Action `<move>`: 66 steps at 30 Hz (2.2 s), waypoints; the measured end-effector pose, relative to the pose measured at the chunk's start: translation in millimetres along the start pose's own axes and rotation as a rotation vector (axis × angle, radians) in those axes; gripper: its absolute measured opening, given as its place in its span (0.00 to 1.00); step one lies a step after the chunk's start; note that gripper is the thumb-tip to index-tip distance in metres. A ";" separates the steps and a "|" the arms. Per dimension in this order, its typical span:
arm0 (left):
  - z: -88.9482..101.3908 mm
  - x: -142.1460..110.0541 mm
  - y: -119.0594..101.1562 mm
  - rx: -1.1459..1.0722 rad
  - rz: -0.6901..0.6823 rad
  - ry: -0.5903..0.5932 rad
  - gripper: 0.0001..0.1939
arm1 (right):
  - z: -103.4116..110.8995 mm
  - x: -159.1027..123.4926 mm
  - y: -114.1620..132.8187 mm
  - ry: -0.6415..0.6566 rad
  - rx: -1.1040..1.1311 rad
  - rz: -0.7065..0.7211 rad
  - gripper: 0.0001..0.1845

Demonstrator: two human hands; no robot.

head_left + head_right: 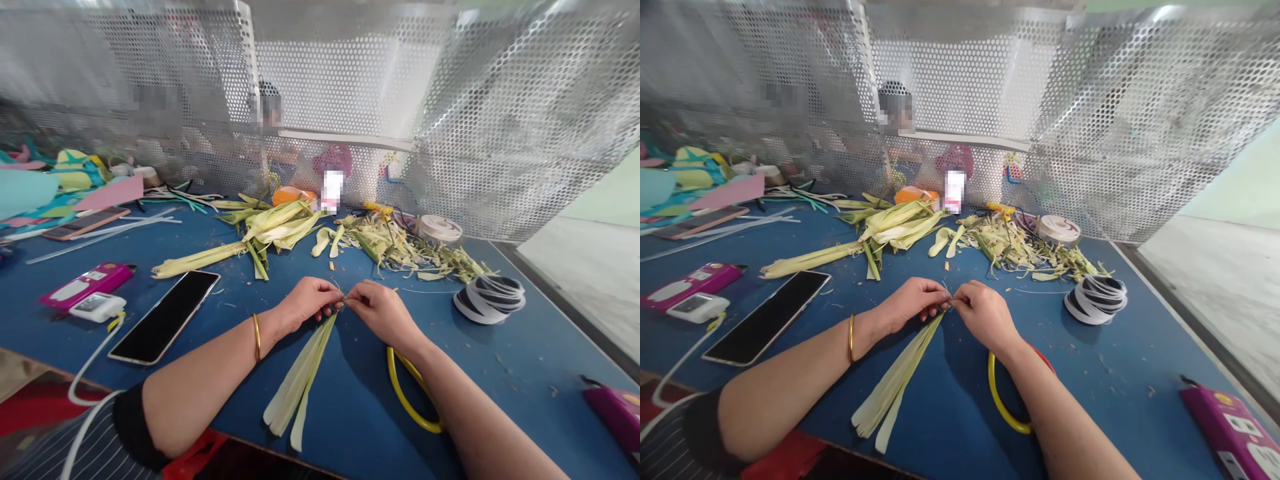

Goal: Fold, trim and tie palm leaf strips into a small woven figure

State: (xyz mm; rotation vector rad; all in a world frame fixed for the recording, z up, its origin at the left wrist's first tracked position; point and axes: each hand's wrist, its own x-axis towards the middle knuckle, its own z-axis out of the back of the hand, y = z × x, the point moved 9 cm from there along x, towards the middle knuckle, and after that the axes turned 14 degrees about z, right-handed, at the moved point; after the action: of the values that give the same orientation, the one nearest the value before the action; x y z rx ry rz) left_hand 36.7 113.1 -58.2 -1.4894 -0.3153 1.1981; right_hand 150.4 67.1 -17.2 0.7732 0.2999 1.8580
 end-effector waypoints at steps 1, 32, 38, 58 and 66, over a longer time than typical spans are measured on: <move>0.9 0.3 0.5 -0.009 0.000 -0.003 0.09 | -1.5 -0.1 0.7 0.007 0.027 0.002 0.10; 15.2 -1.9 -21.9 0.421 -0.362 -0.180 0.06 | -30.0 -0.2 -17.3 -0.072 0.425 -0.139 0.15; 13.1 -7.9 -29.3 0.517 -0.434 -0.200 0.08 | -33.7 -0.1 -17.3 -0.040 0.371 -0.095 0.15; -20.8 -35.1 -36.5 1.351 -0.768 -0.490 0.09 | -29.4 -0.6 -13.7 -0.072 0.373 -0.127 0.15; -2.1 -29.7 -39.8 1.101 -0.707 -0.525 0.08 | -27.2 0.7 -13.6 -0.065 0.369 -0.125 0.17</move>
State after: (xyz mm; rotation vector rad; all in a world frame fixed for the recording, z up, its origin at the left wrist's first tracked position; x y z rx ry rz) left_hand 41.4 102.6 -9.8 -0.0613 -0.3888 0.8839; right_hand 143.0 77.3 -44.9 1.0380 0.6467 1.6757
